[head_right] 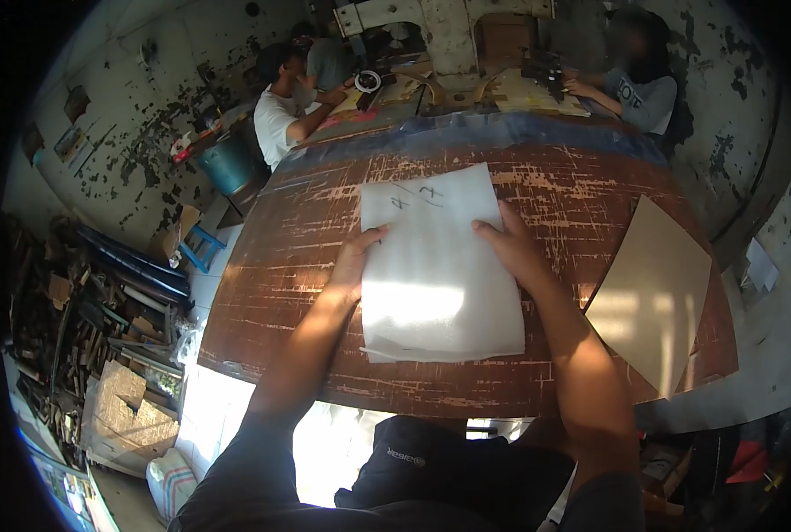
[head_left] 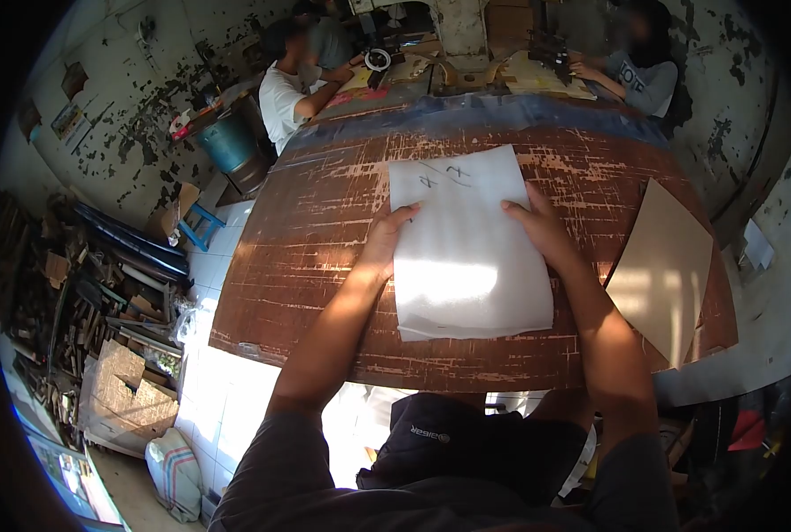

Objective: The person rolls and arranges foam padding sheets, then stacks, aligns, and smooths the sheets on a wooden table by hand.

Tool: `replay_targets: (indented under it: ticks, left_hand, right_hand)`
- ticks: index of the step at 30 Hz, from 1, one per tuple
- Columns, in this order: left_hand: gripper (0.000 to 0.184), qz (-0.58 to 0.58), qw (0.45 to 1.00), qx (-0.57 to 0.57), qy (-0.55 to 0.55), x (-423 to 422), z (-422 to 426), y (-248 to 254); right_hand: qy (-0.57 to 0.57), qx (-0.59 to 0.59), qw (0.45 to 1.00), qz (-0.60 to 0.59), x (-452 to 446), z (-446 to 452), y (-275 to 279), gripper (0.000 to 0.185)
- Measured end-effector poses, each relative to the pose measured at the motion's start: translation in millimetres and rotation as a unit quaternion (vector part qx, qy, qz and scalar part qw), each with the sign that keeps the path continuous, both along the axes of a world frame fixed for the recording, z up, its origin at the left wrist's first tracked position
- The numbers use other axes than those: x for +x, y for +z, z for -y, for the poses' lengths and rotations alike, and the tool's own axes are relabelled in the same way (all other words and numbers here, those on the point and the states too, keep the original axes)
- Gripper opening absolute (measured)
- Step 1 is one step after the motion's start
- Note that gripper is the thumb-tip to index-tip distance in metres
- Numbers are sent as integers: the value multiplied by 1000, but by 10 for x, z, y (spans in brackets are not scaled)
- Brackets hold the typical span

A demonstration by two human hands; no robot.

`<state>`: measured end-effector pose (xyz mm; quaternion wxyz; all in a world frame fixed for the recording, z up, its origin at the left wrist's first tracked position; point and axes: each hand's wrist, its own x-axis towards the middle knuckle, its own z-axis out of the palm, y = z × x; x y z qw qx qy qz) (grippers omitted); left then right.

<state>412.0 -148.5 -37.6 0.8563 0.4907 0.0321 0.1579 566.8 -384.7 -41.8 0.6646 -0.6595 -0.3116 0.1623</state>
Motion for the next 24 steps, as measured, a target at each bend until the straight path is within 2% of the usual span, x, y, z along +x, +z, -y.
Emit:
replay_targets:
  ticks: [2,5,24]
  left_hand:
    - [44,-18,999,7,25,-27,45,49]
    - [47,-21,1000,-12,-4,-48,33,67]
    - [43,-12,1000,23,14,-14,53,30]
  right_hand:
    - [12,1,1000,5,-12,5,2,48]
    - [25,-4,999,24,-22,7,14,48]
    - [53,-5,997,55,50,-43,-122,52]
